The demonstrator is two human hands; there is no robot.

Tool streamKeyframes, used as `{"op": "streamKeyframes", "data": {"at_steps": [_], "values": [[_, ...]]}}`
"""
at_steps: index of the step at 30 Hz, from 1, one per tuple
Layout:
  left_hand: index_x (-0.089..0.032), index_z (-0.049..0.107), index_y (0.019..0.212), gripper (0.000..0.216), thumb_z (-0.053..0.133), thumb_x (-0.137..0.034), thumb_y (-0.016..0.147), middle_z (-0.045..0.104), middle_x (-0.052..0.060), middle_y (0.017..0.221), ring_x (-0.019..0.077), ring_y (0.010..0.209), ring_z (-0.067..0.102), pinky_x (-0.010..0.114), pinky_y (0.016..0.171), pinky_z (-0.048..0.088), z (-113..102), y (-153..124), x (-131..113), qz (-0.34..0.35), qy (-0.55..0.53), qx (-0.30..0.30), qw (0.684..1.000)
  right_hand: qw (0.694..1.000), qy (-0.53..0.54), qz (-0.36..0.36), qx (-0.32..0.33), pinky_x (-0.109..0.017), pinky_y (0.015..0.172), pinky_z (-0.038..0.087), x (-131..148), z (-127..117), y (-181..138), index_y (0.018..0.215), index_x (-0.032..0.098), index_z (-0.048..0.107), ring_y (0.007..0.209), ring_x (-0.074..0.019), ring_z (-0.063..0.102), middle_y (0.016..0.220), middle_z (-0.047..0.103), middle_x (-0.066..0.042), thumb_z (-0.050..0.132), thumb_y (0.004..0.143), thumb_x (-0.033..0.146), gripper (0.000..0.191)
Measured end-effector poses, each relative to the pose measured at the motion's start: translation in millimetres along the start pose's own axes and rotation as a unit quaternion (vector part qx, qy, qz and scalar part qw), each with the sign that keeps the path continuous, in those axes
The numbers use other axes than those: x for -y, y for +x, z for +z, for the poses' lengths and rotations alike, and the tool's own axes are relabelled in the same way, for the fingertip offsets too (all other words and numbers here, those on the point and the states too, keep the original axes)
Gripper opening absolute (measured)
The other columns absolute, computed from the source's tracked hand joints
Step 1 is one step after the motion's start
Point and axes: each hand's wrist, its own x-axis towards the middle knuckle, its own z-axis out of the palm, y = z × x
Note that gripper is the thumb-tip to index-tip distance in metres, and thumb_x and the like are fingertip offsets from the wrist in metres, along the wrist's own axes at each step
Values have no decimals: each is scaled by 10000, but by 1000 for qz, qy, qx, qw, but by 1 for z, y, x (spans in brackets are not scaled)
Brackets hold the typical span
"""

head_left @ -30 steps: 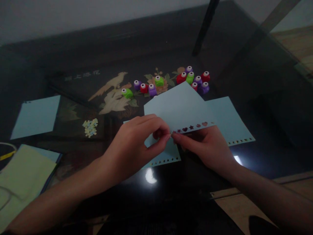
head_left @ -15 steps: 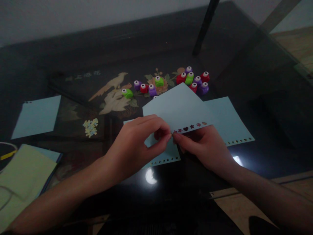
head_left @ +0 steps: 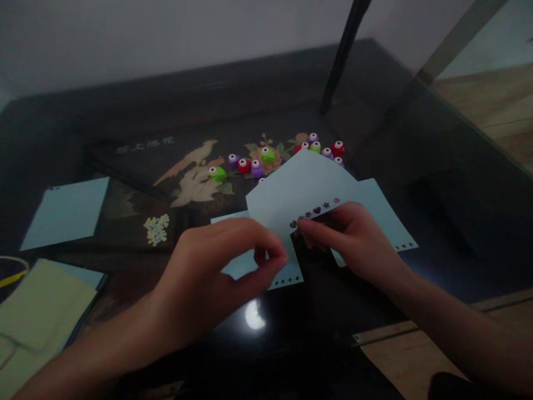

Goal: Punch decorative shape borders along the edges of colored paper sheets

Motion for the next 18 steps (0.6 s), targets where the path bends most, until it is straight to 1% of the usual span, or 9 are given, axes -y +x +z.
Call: {"op": "streamKeyframes", "data": {"at_steps": [2,4,6,8,11,13,15,18], "values": [[-195,621,782,107,616,-108,843,672,-51,712,63,642,619,153,636,467,0,-5,-6,27,-45,27,998,999,-8,-38,-24,-261,533,478,8,-7,3,666,194,644,567,-133,595,584,627,20,686,776,251,131],[-191,625,794,108,608,-98,847,675,-43,717,68,654,623,150,632,469,5,-9,-7,49,-73,64,994,996,-12,-74,-52,-261,539,490,16,-13,2,669,205,650,574,-135,603,591,630,25,694,767,217,108],[-190,633,809,115,595,-90,848,677,-32,725,82,660,624,163,631,474,14,-10,-4,60,-79,95,991,991,-3,-108,-85,-254,534,492,22,-20,0,669,215,658,565,-126,597,603,631,30,704,754,183,102],[-187,643,814,100,592,-111,853,677,-22,730,95,657,621,179,628,473,26,-7,5,62,-71,113,989,983,7,-136,-119,-252,523,485,26,-28,-5,689,222,675,564,-122,589,626,638,28,711,749,169,88],[-173,658,814,81,602,-129,853,678,-16,735,102,663,620,197,647,467,44,6,25,33,-49,137,989,974,10,-167,-150,-267,521,475,26,-41,-14,720,232,697,581,-128,581,658,651,22,727,747,187,60],[-170,665,807,60,625,-132,831,678,-10,750,119,686,618,223,661,462,54,19,38,10,-8,131,991,968,25,-183,-172,-267,515,468,25,-50,-20,723,236,703,594,-128,577,679,655,22,738,732,186,62],[-175,679,834,46,634,-165,830,681,4,788,145,719,620,254,671,459,61,33,50,-17,39,131,991,961,43,-187,-199,-271,509,462,21,-56,-25,724,241,709,593,-129,572,694,649,19,746,713,177,75],[-174,688,845,67,623,-186,834,686,15,803,158,720,623,275,674,459,69,53,60,-45,67,136,987,954,61,-182,-231,-287,504,456,14,-64,-33,735,251,721,599,-139,568,714,636,6,763,701,203,73]]}}
